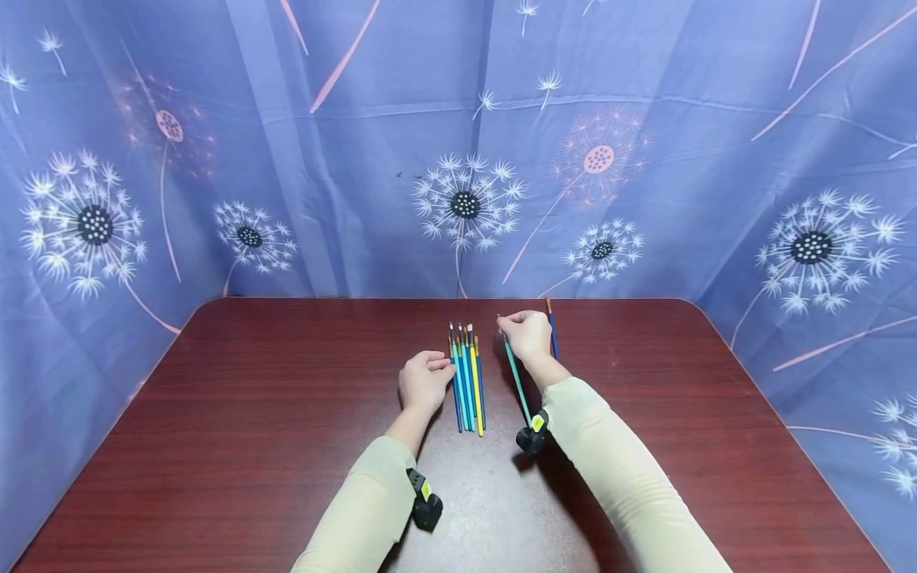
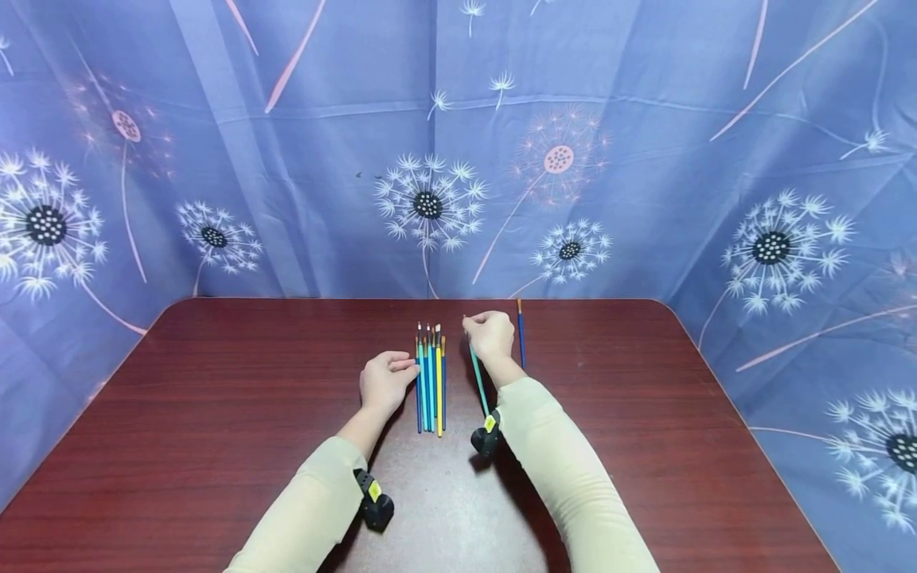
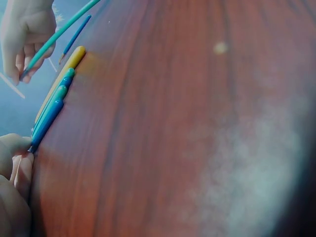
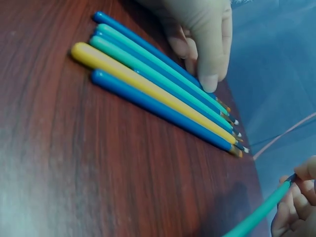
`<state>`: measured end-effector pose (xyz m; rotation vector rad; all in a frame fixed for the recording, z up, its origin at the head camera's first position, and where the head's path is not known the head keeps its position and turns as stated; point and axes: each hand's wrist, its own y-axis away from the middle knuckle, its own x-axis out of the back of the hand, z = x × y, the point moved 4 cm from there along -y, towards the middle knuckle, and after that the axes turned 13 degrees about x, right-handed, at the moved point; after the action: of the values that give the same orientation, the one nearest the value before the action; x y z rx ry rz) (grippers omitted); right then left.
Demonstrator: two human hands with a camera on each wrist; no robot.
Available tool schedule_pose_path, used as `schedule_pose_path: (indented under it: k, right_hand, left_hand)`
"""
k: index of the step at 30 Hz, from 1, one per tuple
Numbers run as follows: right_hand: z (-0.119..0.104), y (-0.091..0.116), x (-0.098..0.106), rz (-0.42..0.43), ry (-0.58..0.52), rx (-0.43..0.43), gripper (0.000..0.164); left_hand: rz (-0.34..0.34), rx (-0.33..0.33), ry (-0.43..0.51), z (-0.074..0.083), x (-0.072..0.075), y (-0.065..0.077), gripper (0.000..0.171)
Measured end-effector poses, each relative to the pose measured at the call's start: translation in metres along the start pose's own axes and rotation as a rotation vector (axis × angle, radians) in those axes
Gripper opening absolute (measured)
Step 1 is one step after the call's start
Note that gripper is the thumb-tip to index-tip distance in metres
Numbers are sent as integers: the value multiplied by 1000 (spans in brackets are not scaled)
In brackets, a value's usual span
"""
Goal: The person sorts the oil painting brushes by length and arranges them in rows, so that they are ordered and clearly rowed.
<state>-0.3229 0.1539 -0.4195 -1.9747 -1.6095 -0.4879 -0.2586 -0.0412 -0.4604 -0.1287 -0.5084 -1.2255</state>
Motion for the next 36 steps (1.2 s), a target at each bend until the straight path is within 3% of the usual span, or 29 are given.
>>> schedule_pose_path:
  k: [8, 19, 36]
  right_hand:
    - [4, 2, 14, -24, -47, -13, 25]
    - [13, 9, 32, -54, -229, -95, 28]
    - [31, 24, 59, -110, -290, -141, 29]
  left_hand:
    - [-7, 20, -8, -1, -2, -2, 26]
    - [-3, 14, -13, 0, -1, -2, 25]
    - [-9, 21, -7, -1, -1, -1, 27]
